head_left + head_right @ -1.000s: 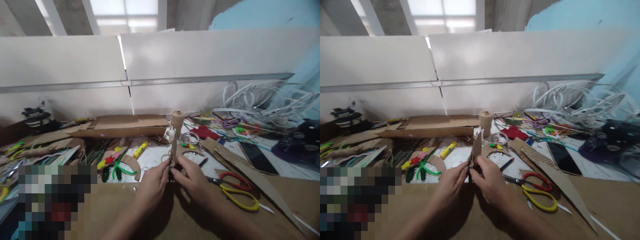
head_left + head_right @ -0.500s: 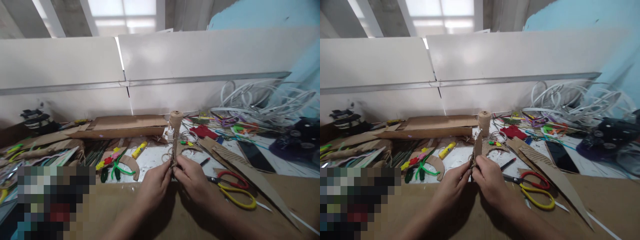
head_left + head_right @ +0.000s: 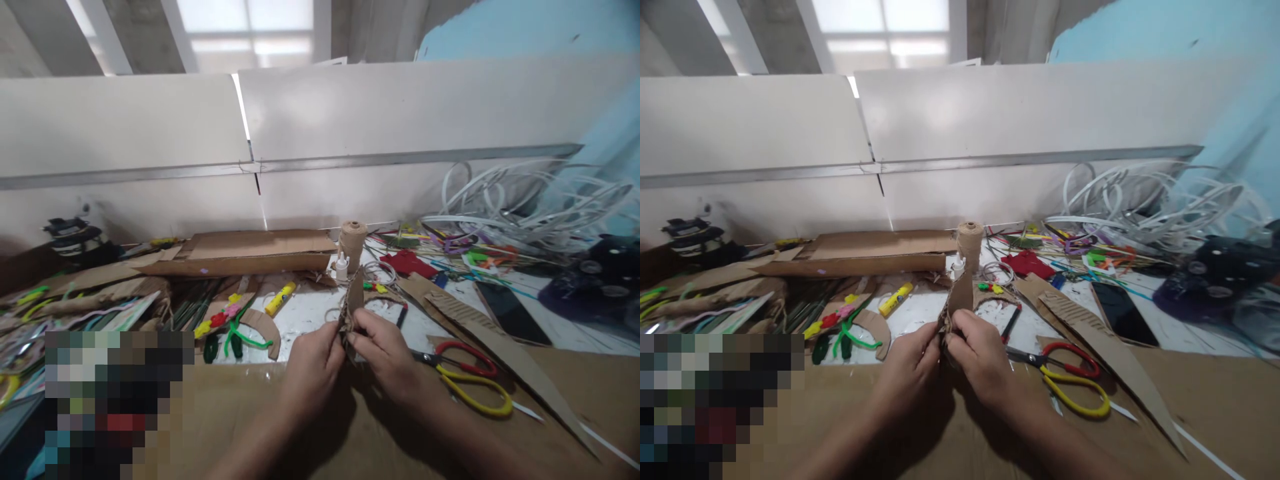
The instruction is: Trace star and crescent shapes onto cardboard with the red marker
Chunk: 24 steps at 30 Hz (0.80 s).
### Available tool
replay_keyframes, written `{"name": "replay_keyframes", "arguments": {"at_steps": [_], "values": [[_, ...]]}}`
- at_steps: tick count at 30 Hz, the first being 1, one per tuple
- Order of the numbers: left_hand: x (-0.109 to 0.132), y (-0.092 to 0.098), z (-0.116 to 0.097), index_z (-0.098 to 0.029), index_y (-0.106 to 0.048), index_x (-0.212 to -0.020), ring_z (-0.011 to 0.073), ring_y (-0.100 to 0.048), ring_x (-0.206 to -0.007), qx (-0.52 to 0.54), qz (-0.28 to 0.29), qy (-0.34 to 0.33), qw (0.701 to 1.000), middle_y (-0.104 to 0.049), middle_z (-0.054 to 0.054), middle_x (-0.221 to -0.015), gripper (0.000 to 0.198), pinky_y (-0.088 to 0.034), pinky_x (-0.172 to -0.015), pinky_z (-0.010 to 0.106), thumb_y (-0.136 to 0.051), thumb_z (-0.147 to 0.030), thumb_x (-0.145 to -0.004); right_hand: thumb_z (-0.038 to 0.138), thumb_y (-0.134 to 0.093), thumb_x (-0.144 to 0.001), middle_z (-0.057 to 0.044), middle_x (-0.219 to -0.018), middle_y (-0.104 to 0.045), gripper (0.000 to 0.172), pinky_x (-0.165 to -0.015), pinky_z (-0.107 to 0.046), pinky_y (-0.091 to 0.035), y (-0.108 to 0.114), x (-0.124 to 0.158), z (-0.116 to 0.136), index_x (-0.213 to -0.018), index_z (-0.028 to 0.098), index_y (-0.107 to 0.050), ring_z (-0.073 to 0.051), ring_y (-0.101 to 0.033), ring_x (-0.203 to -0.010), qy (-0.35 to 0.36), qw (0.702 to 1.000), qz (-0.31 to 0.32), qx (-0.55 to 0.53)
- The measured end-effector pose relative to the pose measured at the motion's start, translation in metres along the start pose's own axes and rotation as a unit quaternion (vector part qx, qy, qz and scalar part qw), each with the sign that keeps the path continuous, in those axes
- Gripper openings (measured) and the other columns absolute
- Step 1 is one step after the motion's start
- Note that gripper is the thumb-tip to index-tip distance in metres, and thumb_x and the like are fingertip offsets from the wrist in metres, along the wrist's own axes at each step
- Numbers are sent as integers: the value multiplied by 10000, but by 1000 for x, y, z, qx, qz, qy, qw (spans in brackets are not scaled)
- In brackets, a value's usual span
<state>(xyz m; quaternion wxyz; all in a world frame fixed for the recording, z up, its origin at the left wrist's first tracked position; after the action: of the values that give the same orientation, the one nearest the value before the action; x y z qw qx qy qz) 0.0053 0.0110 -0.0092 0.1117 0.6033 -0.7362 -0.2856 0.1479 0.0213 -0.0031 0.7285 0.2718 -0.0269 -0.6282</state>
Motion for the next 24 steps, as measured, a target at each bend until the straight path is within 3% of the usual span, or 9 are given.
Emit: {"name": "replay_keyframes", "arguments": {"at_steps": [4, 10, 16, 24], "values": [[-2, 5, 1, -226, -657, -852, 209, -661, -771, 3, -19, 7, 1000, -748, 49, -823, 274, -415, -684, 284, -445, -277, -1018, 376, -509, -949, 9, -727, -523, 251, -633, -334, -355, 2, -4, 4, -740, 261, -434, -205, -489, -693, 11, 1000, 11, 4], [1, 9, -6, -219, -714, -904, 229, -701, -817, 4, -40, 7, 999, -797, 63, -878, 272, -431, -718, 297, -464, -274, -995, 558, -585, -1022, 2, -731, -556, 432, -641, -331, -327, 4, -8, 1, -738, 250, -477, -211, -510, -690, 20, 995, 13, 97], [1, 10, -3, -215, -701, -898, 222, -685, -797, 9, -49, 5, 999, -771, 53, -848, 288, -421, -726, 302, -452, -292, -1019, 477, -472, -1106, -3, -745, -561, 428, -642, -331, -351, 1, -9, -4, -739, 259, -448, -208, -505, -681, 51, 993, 11, 105], [0, 14, -7, -202, -697, -916, 218, -681, -810, 31, -50, 6, 998, -763, 56, -861, 295, -440, -737, 300, -456, -332, -1027, 401, -472, -1071, -18, -775, -565, 350, -679, -343, -370, 3, -10, -1, -753, 254, -465, -221, -528, -725, 71, 994, 25, 82]]}}
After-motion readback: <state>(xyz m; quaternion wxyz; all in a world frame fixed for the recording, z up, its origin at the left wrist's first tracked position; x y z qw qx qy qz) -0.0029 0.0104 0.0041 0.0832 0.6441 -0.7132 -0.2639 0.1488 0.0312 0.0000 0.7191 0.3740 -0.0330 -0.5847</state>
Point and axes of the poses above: each hand's wrist, its own x-axis away from the middle knuckle, its own y-axis out of the back of the hand, z = x × y, the point moved 5 cm from there along -x, towards the middle knuckle
